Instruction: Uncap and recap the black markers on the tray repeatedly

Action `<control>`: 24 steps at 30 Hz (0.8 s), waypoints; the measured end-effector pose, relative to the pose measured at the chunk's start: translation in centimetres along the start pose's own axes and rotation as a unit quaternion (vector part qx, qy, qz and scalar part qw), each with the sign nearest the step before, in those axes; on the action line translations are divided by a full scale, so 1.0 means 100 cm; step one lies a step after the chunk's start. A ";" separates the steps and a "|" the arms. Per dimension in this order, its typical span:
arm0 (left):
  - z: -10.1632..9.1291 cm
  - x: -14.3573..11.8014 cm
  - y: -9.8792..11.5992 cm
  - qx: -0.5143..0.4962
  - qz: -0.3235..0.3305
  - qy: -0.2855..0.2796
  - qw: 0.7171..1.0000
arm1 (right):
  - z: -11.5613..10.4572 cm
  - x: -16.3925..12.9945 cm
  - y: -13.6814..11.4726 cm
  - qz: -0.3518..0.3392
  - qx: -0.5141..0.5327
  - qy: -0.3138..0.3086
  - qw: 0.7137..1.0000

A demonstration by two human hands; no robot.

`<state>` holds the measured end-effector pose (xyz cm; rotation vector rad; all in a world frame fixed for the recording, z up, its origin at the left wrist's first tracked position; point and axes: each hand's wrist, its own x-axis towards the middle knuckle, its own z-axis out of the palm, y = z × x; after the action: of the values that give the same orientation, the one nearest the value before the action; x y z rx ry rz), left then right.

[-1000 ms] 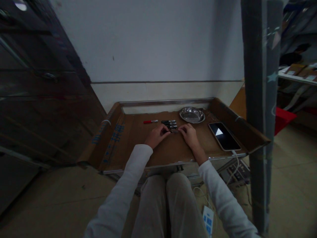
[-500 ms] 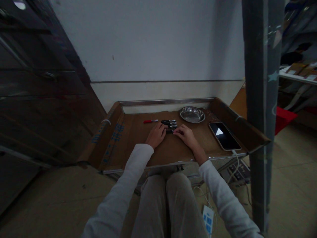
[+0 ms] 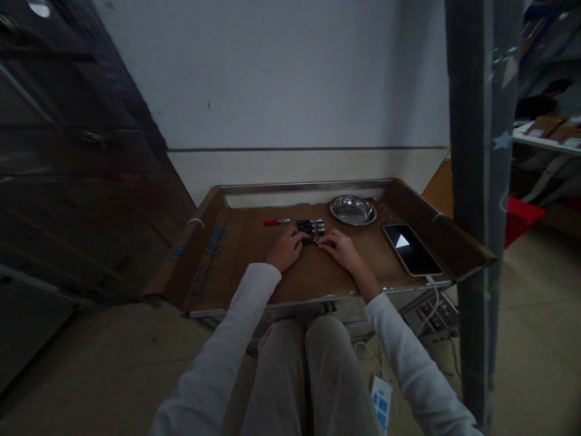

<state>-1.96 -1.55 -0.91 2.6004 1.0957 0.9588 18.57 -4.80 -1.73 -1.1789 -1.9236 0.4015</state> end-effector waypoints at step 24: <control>-0.009 -0.006 -0.018 0.041 -0.070 0.024 0.996 | 0.005 0.002 0.002 -0.034 -0.037 -0.007 0.999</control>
<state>-3.89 -0.81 -1.17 2.5351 1.3370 0.9701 18.23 -4.50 -2.05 -1.1576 -2.0005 0.3053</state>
